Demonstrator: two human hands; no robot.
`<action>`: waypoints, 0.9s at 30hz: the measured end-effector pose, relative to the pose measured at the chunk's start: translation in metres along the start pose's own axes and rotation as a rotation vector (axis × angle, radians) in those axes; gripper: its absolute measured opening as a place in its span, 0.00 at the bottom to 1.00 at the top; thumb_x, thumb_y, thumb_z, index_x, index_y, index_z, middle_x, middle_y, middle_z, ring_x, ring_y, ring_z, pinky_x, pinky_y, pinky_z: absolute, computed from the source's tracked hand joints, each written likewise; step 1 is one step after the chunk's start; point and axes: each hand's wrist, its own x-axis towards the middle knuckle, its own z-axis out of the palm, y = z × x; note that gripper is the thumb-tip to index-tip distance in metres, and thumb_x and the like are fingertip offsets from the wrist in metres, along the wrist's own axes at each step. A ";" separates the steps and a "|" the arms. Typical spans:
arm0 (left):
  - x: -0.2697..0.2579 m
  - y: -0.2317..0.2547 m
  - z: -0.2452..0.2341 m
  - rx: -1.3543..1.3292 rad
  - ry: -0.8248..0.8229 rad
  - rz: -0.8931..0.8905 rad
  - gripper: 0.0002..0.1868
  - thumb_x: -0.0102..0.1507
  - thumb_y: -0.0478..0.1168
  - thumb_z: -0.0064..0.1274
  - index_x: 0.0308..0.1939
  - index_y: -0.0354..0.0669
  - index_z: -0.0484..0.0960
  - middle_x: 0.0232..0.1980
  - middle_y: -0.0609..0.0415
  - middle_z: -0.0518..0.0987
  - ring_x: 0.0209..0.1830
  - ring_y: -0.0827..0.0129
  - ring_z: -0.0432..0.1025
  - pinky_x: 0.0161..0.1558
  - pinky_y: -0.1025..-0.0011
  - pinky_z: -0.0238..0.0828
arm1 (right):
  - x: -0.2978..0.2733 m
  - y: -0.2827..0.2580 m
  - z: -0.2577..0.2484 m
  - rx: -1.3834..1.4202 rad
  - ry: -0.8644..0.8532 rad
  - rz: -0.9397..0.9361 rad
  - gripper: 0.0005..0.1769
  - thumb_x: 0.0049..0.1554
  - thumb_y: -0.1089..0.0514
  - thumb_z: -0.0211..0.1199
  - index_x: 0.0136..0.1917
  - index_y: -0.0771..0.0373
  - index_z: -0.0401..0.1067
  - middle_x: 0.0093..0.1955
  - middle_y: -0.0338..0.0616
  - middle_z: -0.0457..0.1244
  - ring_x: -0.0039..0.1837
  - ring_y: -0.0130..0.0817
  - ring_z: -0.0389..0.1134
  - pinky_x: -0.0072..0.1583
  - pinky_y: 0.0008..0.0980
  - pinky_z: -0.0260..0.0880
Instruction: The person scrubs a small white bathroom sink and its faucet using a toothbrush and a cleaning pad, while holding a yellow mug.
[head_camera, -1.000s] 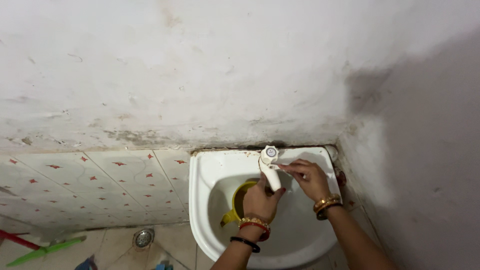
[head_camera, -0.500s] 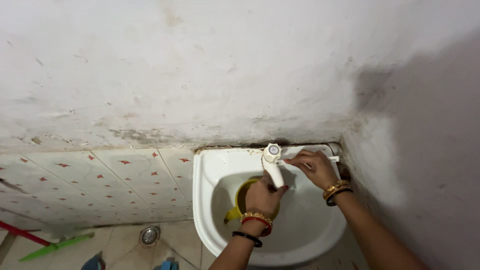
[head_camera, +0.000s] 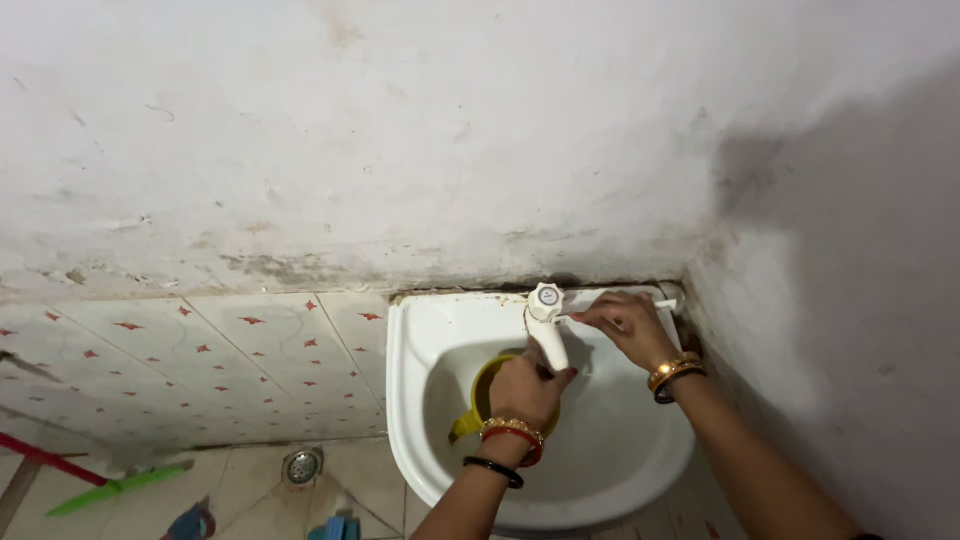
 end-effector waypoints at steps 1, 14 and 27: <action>0.000 0.000 0.000 0.004 0.002 0.009 0.30 0.57 0.53 0.63 0.56 0.40 0.78 0.38 0.46 0.86 0.37 0.54 0.81 0.42 0.59 0.78 | -0.004 0.000 0.000 0.004 -0.002 -0.011 0.11 0.54 0.58 0.67 0.50 0.47 0.83 0.43 0.35 0.72 0.41 0.30 0.70 0.44 0.34 0.71; 0.003 0.004 -0.010 0.065 -0.014 0.010 0.24 0.54 0.56 0.65 0.45 0.43 0.85 0.38 0.48 0.86 0.38 0.55 0.81 0.43 0.60 0.77 | -0.002 -0.016 0.008 0.075 -0.063 0.053 0.14 0.56 0.57 0.66 0.55 0.46 0.82 0.48 0.36 0.72 0.43 0.29 0.69 0.48 0.30 0.73; 0.012 -0.039 0.015 -0.270 0.013 0.121 0.33 0.53 0.46 0.68 0.60 0.39 0.80 0.45 0.46 0.86 0.45 0.60 0.82 0.50 0.67 0.77 | -0.008 -0.096 -0.013 -0.505 -0.167 0.101 0.19 0.55 0.55 0.64 0.55 0.32 0.81 0.44 0.33 0.71 0.40 0.35 0.70 0.43 0.38 0.71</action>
